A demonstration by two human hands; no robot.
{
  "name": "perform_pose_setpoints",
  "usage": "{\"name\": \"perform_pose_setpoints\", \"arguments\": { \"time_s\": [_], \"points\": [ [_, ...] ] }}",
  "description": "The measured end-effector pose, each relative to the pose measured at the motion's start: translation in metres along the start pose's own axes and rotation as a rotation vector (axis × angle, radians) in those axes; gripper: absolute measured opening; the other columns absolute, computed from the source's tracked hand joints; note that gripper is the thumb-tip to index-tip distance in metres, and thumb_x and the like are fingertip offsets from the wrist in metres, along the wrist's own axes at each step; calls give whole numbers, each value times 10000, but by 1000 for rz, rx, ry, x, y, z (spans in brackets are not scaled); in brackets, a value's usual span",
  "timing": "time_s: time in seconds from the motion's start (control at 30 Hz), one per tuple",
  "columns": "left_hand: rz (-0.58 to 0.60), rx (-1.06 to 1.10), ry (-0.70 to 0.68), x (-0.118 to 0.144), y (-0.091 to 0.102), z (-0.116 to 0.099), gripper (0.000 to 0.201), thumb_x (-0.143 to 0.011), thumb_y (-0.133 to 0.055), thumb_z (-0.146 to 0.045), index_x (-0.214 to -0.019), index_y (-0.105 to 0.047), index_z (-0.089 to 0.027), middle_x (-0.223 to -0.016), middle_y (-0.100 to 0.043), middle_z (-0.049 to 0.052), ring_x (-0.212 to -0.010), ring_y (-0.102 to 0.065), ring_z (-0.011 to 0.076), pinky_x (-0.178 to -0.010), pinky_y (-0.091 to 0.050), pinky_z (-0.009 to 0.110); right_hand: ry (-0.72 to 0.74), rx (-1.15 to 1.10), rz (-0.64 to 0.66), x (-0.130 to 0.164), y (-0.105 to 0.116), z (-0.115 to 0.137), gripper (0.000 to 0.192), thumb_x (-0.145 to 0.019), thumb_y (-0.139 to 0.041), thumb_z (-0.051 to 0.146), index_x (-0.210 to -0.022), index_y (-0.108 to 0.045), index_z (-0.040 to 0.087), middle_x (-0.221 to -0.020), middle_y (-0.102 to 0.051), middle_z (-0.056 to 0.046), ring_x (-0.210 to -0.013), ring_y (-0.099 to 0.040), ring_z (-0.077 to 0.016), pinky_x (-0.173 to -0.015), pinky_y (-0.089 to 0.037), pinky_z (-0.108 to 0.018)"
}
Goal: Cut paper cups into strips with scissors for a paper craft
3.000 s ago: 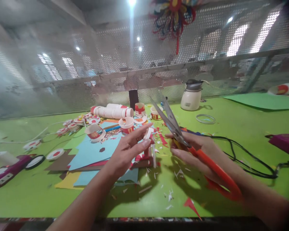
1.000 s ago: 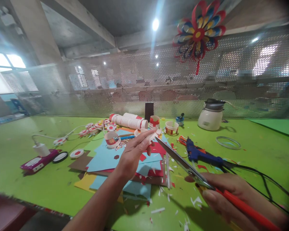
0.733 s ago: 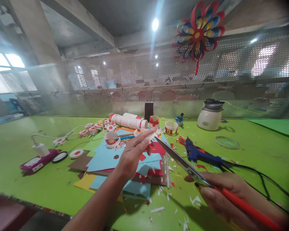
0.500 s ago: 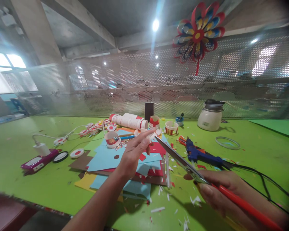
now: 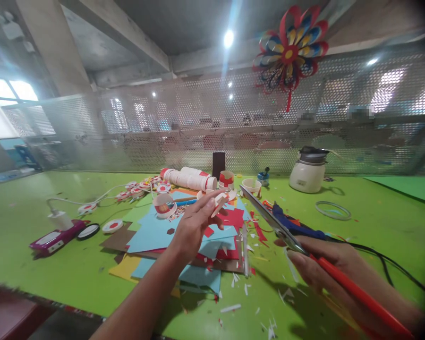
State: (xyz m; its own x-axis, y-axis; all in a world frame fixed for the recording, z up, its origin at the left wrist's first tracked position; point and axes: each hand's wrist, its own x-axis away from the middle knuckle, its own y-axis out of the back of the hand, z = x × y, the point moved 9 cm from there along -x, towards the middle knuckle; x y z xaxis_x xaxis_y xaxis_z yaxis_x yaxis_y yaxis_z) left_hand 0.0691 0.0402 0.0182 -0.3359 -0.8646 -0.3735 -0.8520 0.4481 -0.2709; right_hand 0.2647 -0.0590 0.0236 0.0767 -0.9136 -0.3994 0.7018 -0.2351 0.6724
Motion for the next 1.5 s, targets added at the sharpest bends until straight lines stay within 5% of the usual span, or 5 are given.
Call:
{"name": "perform_pose_setpoints", "arguments": {
  "time_s": [0.4,0.67,0.83,1.07,1.5],
  "points": [
    [90,214,45,2,-15,-2,358,-890,-544,-305,-1210,-635,-172,-995,-651,111,-772,-649,198,-548,-511,278,-8,109,26,-7,-25,-49,418,-813,-501,362,-1101,-723,157,-733,-750,-58,-575,-663,-219,-542,-520,-300],
    [127,374,154,2,-18,6,402,-928,-467,-293,-1306,-543,-178,-999,-666,134,-733,-687,207,-505,-517,243,-50,90,10,-8,-24,-29,404,-769,-583,401,-1099,-729,220,-1063,-750,-84,-931,-697,-296,-797,-550,-371],
    [143,390,200,3,-21,9,375,-942,-446,-303,-1281,-542,-173,-983,-671,124,-704,-690,189,-455,-497,211,-78,26,-12,-7,-23,-32,420,-780,-604,438,-1072,-712,157,-697,-713,-33,-596,-641,-209,-566,-524,-296],
    [60,368,277,0,-19,23,314,-942,-466,-361,-1053,-607,-103,-840,-672,110,-600,-670,152,-374,-430,163,-82,-75,-165,-8,-16,-44,403,-764,-621,421,-1070,-703,172,-707,-708,-40,-621,-637,-213,-545,-500,-302],
    [178,370,75,2,-22,14,427,-823,-658,-184,-1243,-581,-182,-1177,-634,117,-1089,-635,278,-968,-495,450,-16,-345,-156,-9,-19,-32,479,-721,-717,417,-1133,-680,175,-833,-739,-68,-762,-702,-253,-712,-578,-389]
  ]
}}
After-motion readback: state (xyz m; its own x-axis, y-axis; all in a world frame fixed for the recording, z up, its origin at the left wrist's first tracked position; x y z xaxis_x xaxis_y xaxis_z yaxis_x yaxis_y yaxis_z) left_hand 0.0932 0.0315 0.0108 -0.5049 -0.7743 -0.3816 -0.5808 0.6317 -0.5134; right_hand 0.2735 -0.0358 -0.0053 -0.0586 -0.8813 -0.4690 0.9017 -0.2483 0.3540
